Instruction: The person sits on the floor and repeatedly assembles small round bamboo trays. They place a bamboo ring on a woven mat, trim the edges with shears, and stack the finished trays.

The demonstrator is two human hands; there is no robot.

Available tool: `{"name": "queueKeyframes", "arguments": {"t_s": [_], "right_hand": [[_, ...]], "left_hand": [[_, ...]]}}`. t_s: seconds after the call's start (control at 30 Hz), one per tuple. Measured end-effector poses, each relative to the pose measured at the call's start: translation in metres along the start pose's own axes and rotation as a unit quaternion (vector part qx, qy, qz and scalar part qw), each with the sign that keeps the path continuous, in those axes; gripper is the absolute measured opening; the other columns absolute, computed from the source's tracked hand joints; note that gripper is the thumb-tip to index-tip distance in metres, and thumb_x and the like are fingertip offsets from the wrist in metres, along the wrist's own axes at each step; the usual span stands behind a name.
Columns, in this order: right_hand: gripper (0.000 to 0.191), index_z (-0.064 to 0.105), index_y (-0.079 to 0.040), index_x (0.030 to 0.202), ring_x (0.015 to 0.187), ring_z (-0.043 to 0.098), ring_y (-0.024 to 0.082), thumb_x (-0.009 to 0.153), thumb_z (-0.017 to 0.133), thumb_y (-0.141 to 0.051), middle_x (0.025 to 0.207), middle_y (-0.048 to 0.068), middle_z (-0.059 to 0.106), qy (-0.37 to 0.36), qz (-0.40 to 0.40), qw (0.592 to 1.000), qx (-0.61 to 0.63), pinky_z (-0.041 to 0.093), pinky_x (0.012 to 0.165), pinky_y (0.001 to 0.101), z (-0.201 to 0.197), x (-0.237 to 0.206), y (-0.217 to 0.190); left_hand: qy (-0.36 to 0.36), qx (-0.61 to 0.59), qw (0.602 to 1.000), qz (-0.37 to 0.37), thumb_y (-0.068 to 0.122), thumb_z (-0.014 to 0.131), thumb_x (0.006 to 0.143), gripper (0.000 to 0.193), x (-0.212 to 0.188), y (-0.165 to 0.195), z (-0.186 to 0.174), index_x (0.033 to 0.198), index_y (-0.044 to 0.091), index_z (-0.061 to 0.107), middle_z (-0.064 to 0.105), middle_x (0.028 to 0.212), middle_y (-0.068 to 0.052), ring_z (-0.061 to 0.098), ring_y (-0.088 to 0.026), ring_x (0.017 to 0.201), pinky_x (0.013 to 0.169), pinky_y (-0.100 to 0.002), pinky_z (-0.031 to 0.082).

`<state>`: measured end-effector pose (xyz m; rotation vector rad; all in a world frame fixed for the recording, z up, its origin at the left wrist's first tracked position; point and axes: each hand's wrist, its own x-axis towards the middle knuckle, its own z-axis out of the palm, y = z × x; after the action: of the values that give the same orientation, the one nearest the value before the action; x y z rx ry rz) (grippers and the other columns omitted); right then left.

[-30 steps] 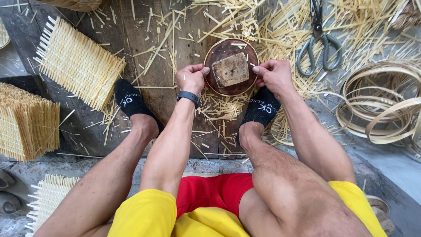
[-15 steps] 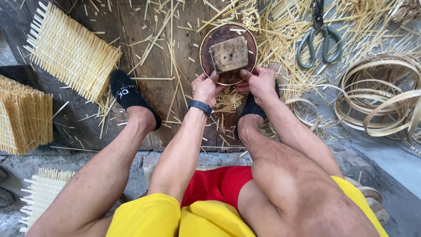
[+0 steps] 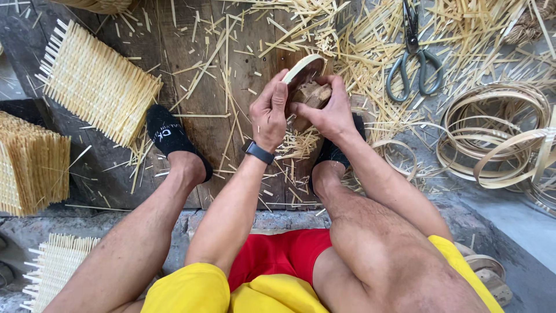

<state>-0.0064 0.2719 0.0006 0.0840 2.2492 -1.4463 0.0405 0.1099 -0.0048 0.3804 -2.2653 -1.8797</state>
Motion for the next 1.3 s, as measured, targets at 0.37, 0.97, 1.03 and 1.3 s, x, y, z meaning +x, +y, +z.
{"name": "queueKeyframes", "arguments": {"t_s": [0.37, 0.97, 1.03, 1.3], "right_hand": [[0.062, 0.052, -0.004, 0.13, 0.107, 0.063, 0.024, 0.077, 0.078, -0.022, 0.113, 0.011, 0.062, -0.186, 0.012, 0.839, 0.511, 0.056, 0.101, 0.0432, -0.039, -0.012, 0.031], [0.057, 0.054, 0.003, 0.126, 0.1, 0.062, 0.02, 0.078, 0.071, -0.024, 0.111, 0.011, 0.064, -0.114, 0.035, 0.918, 0.377, 0.051, 0.09, 0.0319, -0.027, -0.029, 0.09], [0.058, 0.053, 0.002, 0.128, 0.103, 0.063, 0.02, 0.078, 0.07, -0.022, 0.114, 0.011, 0.065, -0.117, 0.049, 0.9, 0.416, 0.051, 0.093, 0.0322, -0.026, -0.027, 0.09], [0.069, 0.049, 0.002, 0.139, 0.11, 0.063, 0.022, 0.078, 0.071, -0.021, 0.12, 0.011, 0.065, -0.116, 0.068, 0.885, 0.446, 0.05, 0.101, 0.0348, -0.025, -0.022, 0.083]], "left_hand": [[0.041, 0.079, 0.969, -0.23, 0.07, 0.05, 0.1, 0.07, 0.066, -0.099, -0.066, 0.068, 0.008, 0.056, 0.042, 0.055, 0.002, 0.041, -0.014, 0.05, 0.05, -0.031, 0.04], [-0.169, 0.443, 0.822, 0.316, -0.008, 0.057, 0.093, 0.043, 0.053, -0.073, -0.048, 0.131, 0.009, 0.068, 0.064, 0.14, -0.011, 0.059, -0.026, 0.133, 0.118, -0.045, 0.046], [-0.113, 0.452, 0.8, 0.378, -0.012, 0.056, 0.092, 0.045, 0.111, -0.059, -0.076, 0.129, 0.009, 0.07, 0.068, 0.134, -0.013, 0.063, -0.027, 0.126, 0.109, -0.041, 0.054], [0.059, 0.514, 0.821, 0.241, -0.001, 0.064, 0.093, 0.016, 0.27, -0.009, -0.166, 0.092, 0.007, 0.077, 0.074, 0.086, -0.016, 0.071, -0.034, 0.086, 0.076, -0.044, 0.059]]}}
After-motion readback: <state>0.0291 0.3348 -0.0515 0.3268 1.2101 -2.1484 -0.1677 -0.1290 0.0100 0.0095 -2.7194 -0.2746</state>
